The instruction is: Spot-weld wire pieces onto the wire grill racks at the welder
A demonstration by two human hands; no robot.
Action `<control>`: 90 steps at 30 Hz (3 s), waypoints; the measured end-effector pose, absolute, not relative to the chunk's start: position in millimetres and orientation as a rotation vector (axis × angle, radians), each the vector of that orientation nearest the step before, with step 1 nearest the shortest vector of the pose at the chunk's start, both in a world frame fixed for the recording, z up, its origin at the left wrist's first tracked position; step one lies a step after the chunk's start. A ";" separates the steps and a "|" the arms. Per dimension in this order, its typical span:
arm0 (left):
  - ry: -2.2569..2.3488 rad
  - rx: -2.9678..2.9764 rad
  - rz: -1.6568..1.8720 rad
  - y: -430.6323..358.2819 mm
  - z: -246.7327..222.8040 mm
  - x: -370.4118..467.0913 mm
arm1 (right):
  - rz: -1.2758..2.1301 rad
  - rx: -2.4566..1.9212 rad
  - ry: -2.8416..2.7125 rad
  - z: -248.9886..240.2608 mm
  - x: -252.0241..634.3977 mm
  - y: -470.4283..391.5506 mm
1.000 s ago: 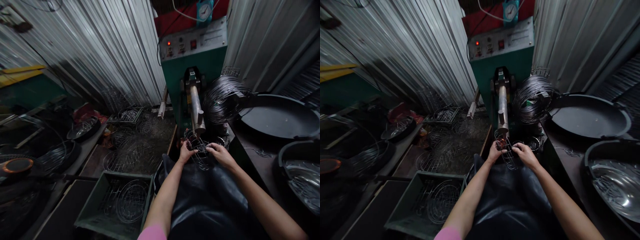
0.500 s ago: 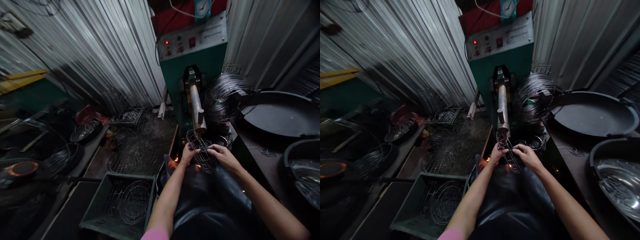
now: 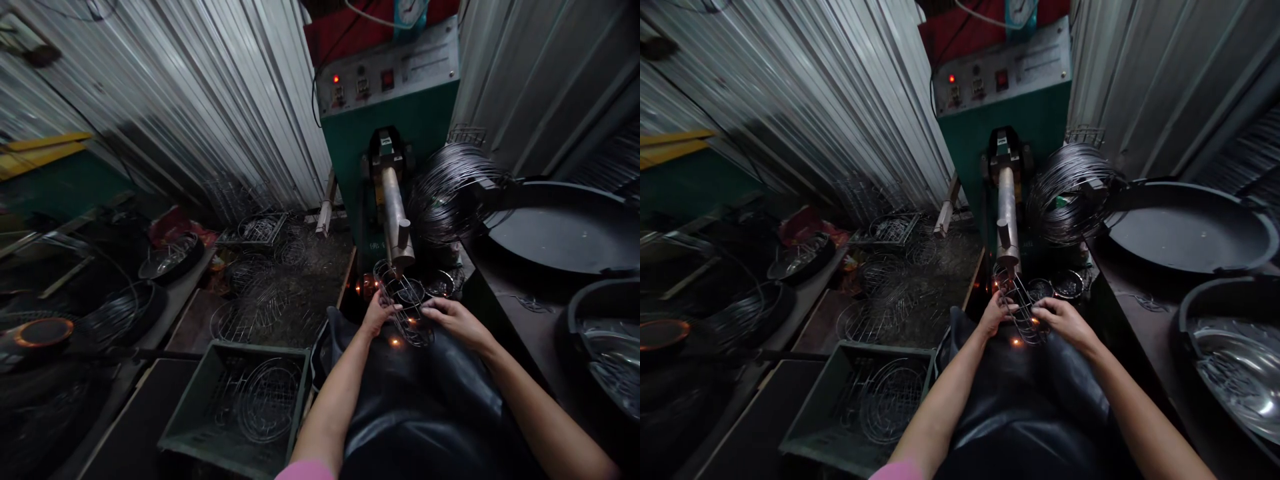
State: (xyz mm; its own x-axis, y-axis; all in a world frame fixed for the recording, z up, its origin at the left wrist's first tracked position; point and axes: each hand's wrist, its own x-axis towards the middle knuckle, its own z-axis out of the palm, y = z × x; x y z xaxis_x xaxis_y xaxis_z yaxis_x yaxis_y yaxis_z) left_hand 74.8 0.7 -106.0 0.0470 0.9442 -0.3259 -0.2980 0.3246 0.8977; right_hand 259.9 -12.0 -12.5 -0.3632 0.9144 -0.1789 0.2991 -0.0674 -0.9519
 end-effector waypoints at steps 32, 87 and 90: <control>1.085 0.580 1.072 12.6 -108.7 70.5 | 1.259 -1.287 -1.610 -7.9 236.2 3.5; 1.324 1.978 1.141 -4.9 -117.2 64.9 | 1.348 -1.346 -1.555 -37.3 245.1 -29.7; 1.288 1.871 1.197 -1.0 -122.4 67.5 | 1.311 -1.361 -1.584 -38.1 245.1 -28.6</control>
